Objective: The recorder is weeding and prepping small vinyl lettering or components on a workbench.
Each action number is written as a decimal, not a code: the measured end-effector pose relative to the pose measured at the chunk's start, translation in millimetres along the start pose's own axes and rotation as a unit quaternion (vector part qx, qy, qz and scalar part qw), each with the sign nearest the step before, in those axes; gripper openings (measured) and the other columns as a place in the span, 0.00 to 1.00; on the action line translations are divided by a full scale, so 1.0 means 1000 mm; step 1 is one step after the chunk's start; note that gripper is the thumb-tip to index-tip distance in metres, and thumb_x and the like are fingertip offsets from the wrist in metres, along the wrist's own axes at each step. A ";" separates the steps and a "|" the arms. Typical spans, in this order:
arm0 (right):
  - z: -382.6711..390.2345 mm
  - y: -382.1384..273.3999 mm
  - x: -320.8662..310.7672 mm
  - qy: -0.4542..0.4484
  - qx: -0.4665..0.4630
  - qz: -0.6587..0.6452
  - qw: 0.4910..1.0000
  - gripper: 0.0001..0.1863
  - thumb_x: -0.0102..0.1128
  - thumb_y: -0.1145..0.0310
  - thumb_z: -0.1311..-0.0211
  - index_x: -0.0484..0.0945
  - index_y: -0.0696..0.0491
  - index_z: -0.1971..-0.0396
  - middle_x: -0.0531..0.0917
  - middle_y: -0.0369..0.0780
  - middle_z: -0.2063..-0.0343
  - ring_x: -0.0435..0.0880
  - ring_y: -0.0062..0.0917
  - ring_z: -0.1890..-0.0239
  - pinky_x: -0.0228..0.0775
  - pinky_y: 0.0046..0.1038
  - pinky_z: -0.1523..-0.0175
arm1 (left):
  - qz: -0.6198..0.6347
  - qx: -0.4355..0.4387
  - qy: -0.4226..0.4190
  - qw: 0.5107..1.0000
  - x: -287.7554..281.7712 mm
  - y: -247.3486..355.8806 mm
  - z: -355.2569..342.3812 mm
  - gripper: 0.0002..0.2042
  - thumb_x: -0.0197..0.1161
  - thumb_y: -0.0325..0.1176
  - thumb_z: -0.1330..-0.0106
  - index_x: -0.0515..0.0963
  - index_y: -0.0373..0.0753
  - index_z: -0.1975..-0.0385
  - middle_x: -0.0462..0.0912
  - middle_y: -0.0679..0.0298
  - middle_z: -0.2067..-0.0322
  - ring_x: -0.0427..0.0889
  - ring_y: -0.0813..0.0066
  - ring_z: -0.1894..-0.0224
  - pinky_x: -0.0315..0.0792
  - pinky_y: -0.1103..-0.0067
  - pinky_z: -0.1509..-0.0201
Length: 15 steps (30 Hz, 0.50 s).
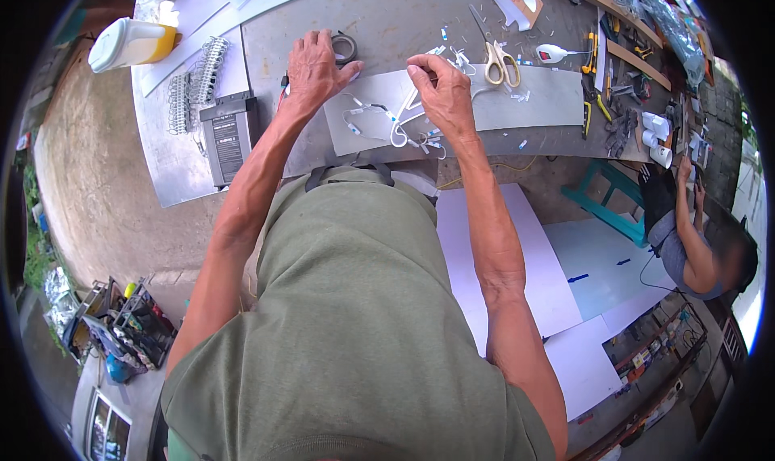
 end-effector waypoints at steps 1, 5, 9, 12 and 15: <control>-0.002 0.002 0.000 -0.006 0.007 -0.005 1.000 0.11 0.63 0.66 0.33 0.85 0.58 0.59 0.86 0.38 0.71 0.83 0.20 0.70 0.75 0.24 0.61 | 0.010 0.012 -0.010 1.000 0.004 -0.001 -0.007 0.29 0.76 0.51 0.51 0.77 0.33 0.58 0.76 0.51 0.56 0.75 0.55 0.50 0.71 0.61 0.50; -0.008 -0.005 -0.006 0.000 0.017 -0.036 0.999 0.12 0.63 0.65 0.32 0.84 0.58 0.58 0.87 0.37 0.69 0.83 0.20 0.69 0.76 0.24 0.61 | 0.053 0.013 -0.035 0.998 0.001 -0.008 -0.017 0.30 0.76 0.49 0.51 0.79 0.32 0.55 0.78 0.50 0.58 0.77 0.53 0.52 0.73 0.61 0.49; -0.012 -0.020 -0.009 -0.035 0.046 -0.154 0.986 0.16 0.58 0.61 0.28 0.82 0.59 0.52 0.87 0.38 0.65 0.83 0.20 0.64 0.75 0.24 0.58 | 0.391 0.015 -0.210 0.896 -0.042 0.012 -0.002 0.34 0.74 0.47 0.50 0.77 0.32 0.44 0.83 0.51 0.57 0.83 0.59 0.55 0.75 0.68 0.48; -0.010 -0.035 -0.005 -0.105 0.059 -0.221 0.968 0.19 0.56 0.58 0.26 0.81 0.59 0.48 0.86 0.38 0.63 0.82 0.20 0.61 0.74 0.23 0.56 | 0.589 -0.002 -0.278 0.759 -0.066 0.025 0.022 0.36 0.77 0.45 0.50 0.76 0.34 0.41 0.83 0.55 0.53 0.83 0.67 0.55 0.75 0.73 0.46; -0.003 -0.047 0.000 -0.176 0.063 -0.222 0.957 0.21 0.55 0.57 0.25 0.81 0.59 0.47 0.86 0.38 0.62 0.82 0.19 0.60 0.74 0.22 0.55 | 0.617 -0.005 -0.259 0.743 -0.071 0.025 0.036 0.36 0.78 0.43 0.51 0.76 0.34 0.41 0.82 0.57 0.52 0.83 0.67 0.54 0.75 0.72 0.45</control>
Point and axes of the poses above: each hand's wrist, its own z-axis away from the middle knuckle, its own x-axis out of the palm, y = z × x, the point moved 4 cm from there along -z, towards the middle knuckle
